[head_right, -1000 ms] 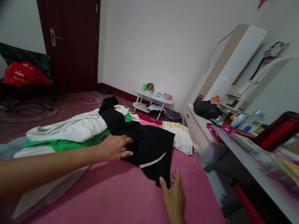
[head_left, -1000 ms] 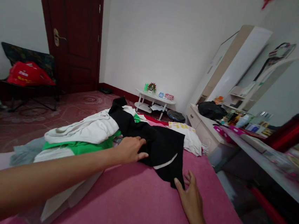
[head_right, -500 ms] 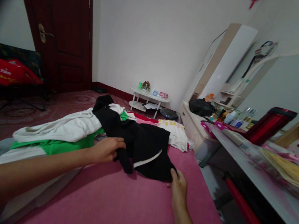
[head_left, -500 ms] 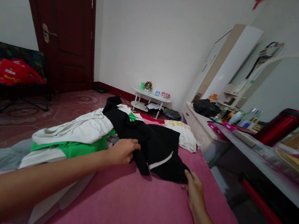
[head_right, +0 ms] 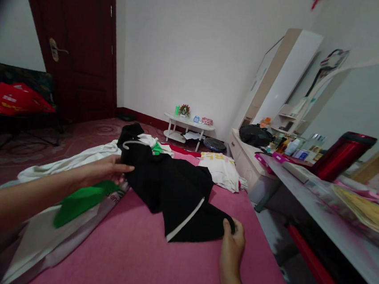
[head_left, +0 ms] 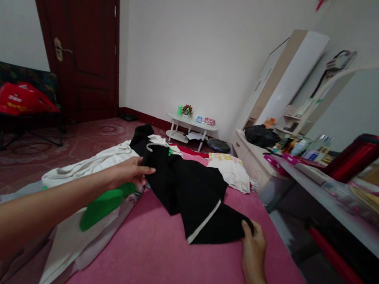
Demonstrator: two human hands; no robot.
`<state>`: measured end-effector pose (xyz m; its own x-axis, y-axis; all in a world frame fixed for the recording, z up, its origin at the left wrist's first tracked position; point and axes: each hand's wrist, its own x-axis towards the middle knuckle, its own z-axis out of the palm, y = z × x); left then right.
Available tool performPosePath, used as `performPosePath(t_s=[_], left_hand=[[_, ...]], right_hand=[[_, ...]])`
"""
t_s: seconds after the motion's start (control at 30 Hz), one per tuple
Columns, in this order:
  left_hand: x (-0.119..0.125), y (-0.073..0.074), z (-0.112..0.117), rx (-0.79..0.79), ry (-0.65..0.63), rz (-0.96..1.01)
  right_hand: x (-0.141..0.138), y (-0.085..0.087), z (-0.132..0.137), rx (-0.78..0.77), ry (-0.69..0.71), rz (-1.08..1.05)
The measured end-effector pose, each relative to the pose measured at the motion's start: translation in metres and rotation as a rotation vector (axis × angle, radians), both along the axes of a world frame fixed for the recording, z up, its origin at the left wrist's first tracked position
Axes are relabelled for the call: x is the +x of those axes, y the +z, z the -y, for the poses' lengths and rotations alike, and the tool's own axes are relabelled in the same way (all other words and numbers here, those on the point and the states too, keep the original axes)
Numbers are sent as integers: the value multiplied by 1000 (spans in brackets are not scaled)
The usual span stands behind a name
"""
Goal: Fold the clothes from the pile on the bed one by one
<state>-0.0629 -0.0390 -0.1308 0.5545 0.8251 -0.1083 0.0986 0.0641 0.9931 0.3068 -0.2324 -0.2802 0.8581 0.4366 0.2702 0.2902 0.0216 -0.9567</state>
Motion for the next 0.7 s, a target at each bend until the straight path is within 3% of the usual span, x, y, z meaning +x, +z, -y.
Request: performPosePath(t_s=[0.07,0.13,0.2,0.27,0.33,0.43,0.53,0.63,0.7], left_hand=[[1,-5,23,144,-290,-163],[2,-8,43,289,-559,-293],[3,-9,56,428,-676,-402],[5,-11,62,538,-662,-492],[9,-13,64,516,-635,-533],[27,-21,67,198,-589,-432],[56,-34,75,-196,-453,-142],[83,-45,80,-497,-281,235],[93,-44,77,-554,-71,460]], right_hand=[[-2,0,0,-131,-16,108],[-5,1,-1,-220,99,91],[-9,9,-5,-235,225,-62],[-15,27,-11,-170,257,-262],[-25,54,-19,-46,229,-401],[-52,105,-34,215,302,-440],[-90,148,-49,365,477,-454],[-124,169,-55,293,777,-491],[-137,169,-55,161,1005,-450]])
